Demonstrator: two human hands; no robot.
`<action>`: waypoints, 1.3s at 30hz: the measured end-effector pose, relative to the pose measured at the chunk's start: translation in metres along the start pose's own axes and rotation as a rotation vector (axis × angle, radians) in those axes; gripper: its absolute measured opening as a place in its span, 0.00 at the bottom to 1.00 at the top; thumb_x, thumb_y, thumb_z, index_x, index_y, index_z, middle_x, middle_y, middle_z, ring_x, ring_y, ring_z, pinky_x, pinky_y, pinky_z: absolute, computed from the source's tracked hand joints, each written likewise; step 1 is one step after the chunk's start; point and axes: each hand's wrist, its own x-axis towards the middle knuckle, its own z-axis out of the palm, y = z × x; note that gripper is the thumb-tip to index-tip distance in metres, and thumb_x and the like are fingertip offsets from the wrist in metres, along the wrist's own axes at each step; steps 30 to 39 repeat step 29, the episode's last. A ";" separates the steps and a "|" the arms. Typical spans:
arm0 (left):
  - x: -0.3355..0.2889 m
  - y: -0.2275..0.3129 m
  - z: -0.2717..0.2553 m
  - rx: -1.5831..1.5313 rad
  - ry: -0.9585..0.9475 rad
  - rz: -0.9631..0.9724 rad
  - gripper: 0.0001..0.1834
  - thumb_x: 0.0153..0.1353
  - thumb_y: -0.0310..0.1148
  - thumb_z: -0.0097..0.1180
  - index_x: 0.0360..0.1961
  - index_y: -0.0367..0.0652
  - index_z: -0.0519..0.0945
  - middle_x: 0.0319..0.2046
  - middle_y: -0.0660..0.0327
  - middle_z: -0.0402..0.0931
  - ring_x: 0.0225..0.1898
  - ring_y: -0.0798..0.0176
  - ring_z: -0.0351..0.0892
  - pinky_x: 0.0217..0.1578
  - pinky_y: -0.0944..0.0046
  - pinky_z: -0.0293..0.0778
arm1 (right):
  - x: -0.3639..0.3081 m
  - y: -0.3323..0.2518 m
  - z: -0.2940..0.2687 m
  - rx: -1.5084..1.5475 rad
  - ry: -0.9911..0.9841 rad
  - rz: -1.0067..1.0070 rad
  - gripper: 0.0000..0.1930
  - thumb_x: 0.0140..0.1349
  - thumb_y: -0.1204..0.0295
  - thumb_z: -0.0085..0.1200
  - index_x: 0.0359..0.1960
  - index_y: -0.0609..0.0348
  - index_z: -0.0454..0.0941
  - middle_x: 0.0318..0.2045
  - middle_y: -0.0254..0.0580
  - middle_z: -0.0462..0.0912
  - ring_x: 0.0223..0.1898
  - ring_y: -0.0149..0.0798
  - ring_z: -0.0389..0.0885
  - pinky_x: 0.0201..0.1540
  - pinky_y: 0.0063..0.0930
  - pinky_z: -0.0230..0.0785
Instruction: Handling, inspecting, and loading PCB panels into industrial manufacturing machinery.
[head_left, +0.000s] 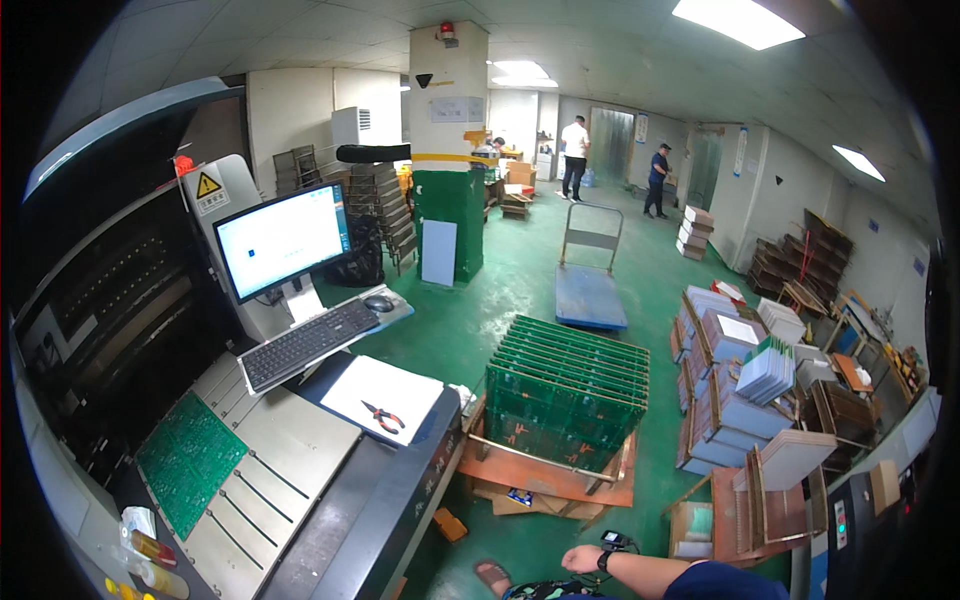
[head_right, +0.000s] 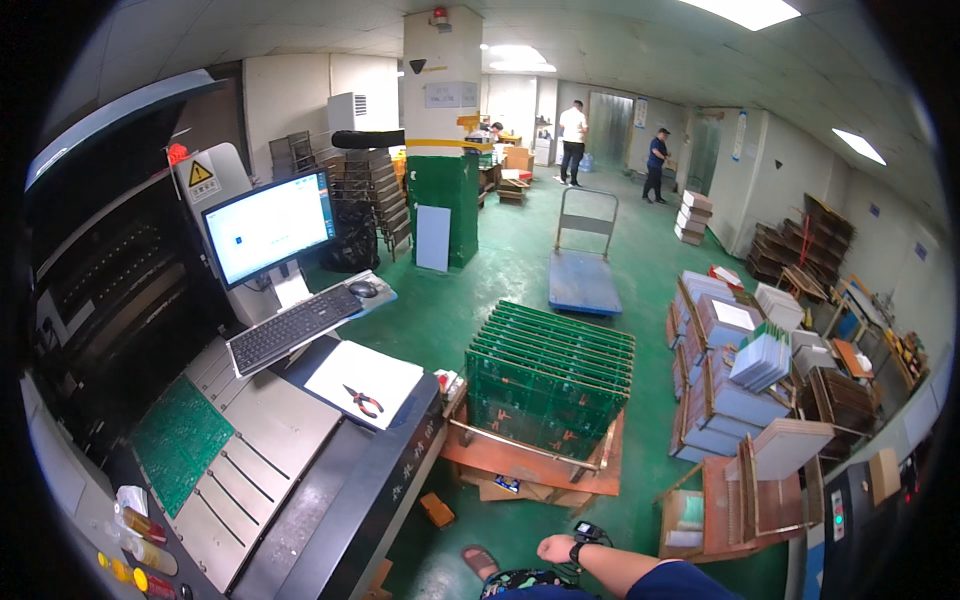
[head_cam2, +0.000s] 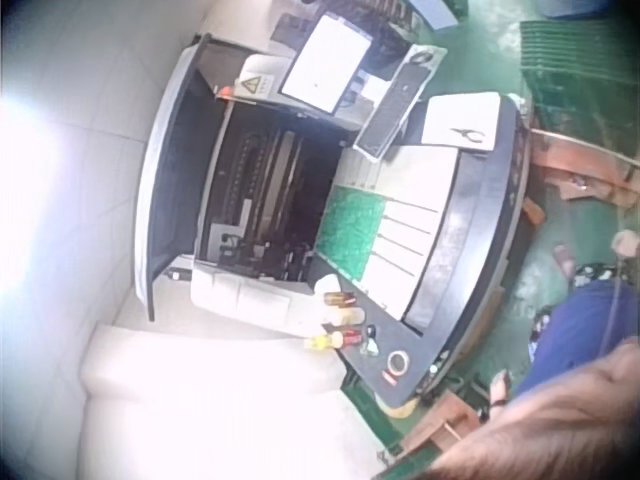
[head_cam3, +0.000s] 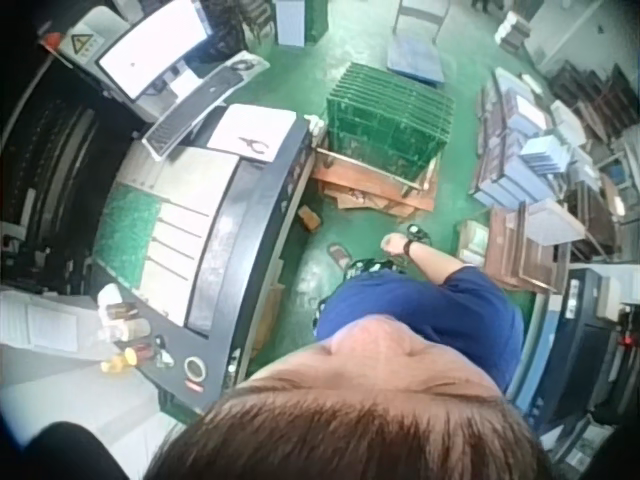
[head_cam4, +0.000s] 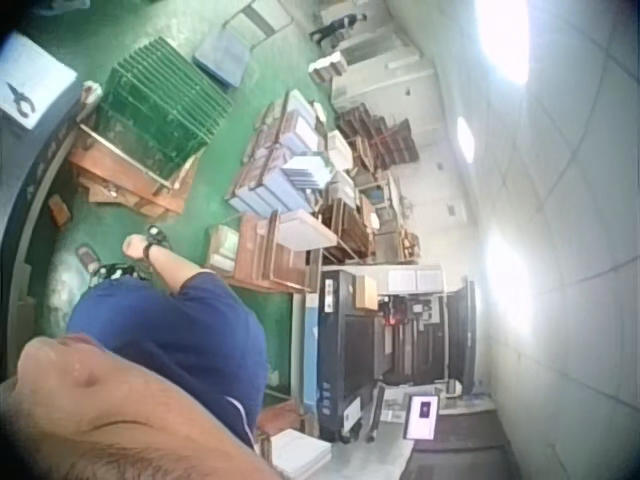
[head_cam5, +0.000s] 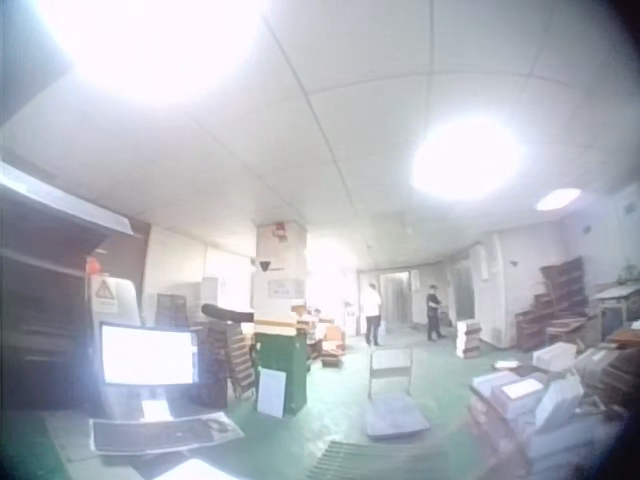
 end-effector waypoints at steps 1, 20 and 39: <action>-0.007 -0.001 0.007 -0.116 0.005 -0.026 0.12 0.60 0.38 0.49 0.37 0.40 0.75 0.32 0.62 0.76 0.35 0.64 0.74 0.37 0.64 0.70 | 0.007 -0.011 -0.001 -0.074 0.035 -0.097 0.15 0.55 0.61 0.48 0.42 0.51 0.76 0.32 0.32 0.81 0.28 0.28 0.79 0.39 0.24 0.71; -0.101 0.129 0.043 -0.162 0.548 0.371 0.11 0.58 0.36 0.53 0.38 0.41 0.77 0.28 0.64 0.76 0.31 0.69 0.72 0.34 0.70 0.69 | 0.108 -0.366 -0.047 0.102 -0.105 -0.879 0.07 0.55 0.75 0.51 0.35 0.62 0.77 0.26 0.38 0.80 0.27 0.28 0.77 0.33 0.23 0.71; -0.086 0.251 0.059 0.445 0.786 0.350 0.14 0.55 0.37 0.56 0.40 0.42 0.76 0.40 0.58 0.77 0.41 0.61 0.76 0.41 0.67 0.72 | 0.156 -0.360 -0.052 0.394 -0.219 -0.626 0.06 0.56 0.82 0.43 0.34 0.65 0.72 0.19 0.35 0.74 0.14 0.23 0.70 0.15 0.18 0.67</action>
